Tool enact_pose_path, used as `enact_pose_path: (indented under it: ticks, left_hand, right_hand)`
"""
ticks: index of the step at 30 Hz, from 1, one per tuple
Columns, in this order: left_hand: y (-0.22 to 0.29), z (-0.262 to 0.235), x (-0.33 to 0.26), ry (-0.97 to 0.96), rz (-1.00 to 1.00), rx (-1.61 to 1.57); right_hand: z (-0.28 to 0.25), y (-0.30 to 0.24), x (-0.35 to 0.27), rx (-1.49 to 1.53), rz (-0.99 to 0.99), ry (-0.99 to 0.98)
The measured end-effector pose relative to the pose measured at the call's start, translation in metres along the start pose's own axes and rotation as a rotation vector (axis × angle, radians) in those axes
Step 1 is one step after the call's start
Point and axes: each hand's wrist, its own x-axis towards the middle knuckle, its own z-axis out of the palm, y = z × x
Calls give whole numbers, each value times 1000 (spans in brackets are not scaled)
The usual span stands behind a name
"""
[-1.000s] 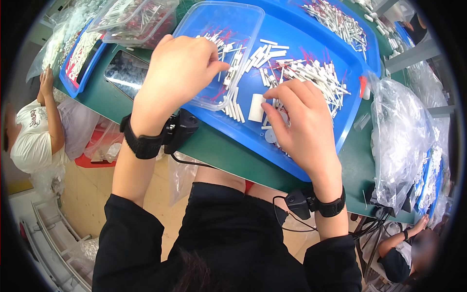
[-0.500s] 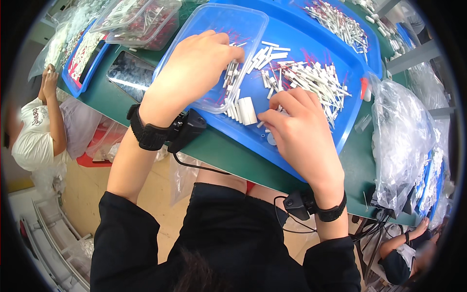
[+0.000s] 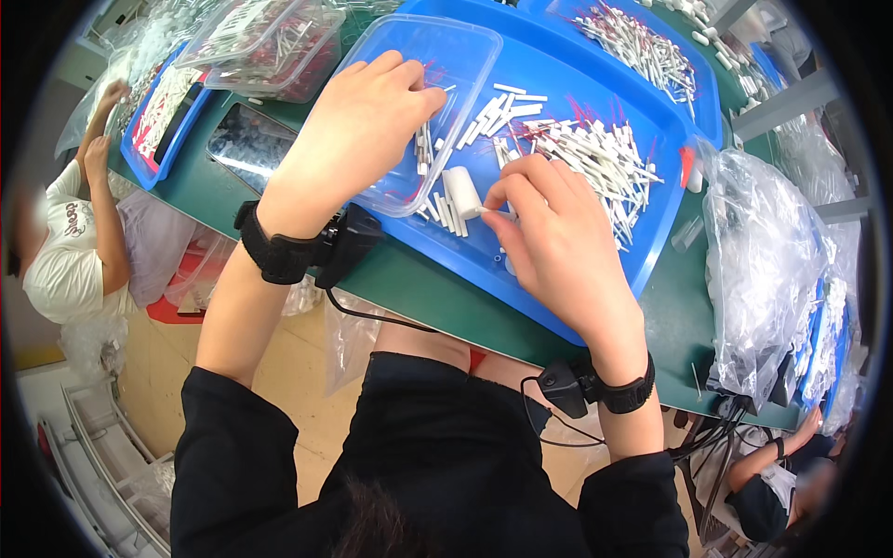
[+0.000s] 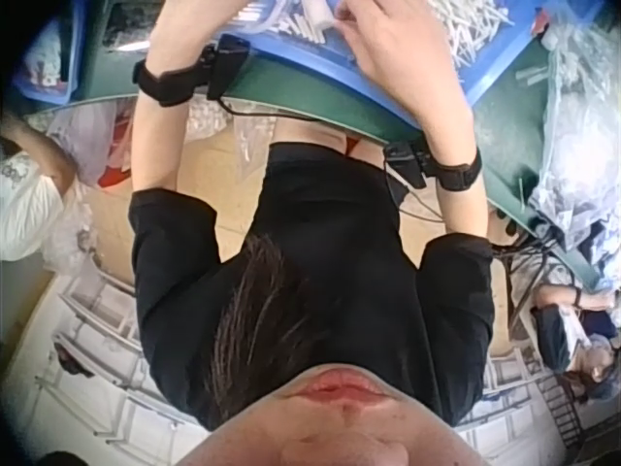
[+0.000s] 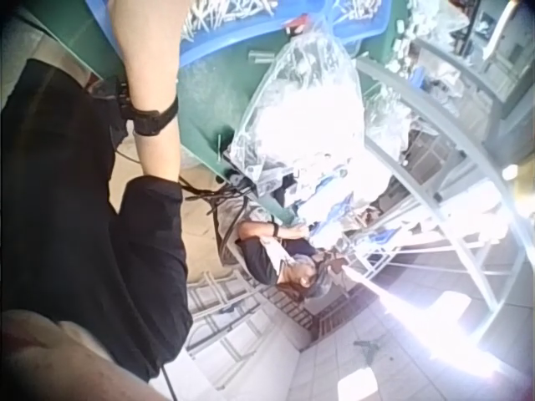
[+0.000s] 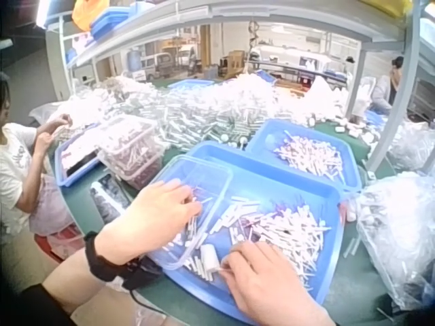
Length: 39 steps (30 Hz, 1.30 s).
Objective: Assembling small white electronic components by inserting wires and joining parts.
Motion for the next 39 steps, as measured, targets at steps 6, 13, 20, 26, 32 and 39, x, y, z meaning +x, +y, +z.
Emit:
enact_pose_path:
  ticks: [6,13,20,26,32,39]
  left_hand:
    - [-11,-9,-1,14,72,-41]
    - [-24,-53,-9,-124,-62,-199]
    - [5,-76,-14,-79,-490,-1139]
    - [65,-77,-3,-208,-673,-1584]
    - [62,-63,-2,-132,-500,-1568]
    - [60,-48,1,-98,-377,-1818]
  right_hand:
    - [-2,3,2,88,16,34]
    - [-9,4,2,133,84,89]
    - [-24,-3,2,743,264,81]
    - [-33,-6,3,1206,79,221]
    - [-51,-1,-4,1254,238,81]
    - [-51,6,-5,1313,165,-154]
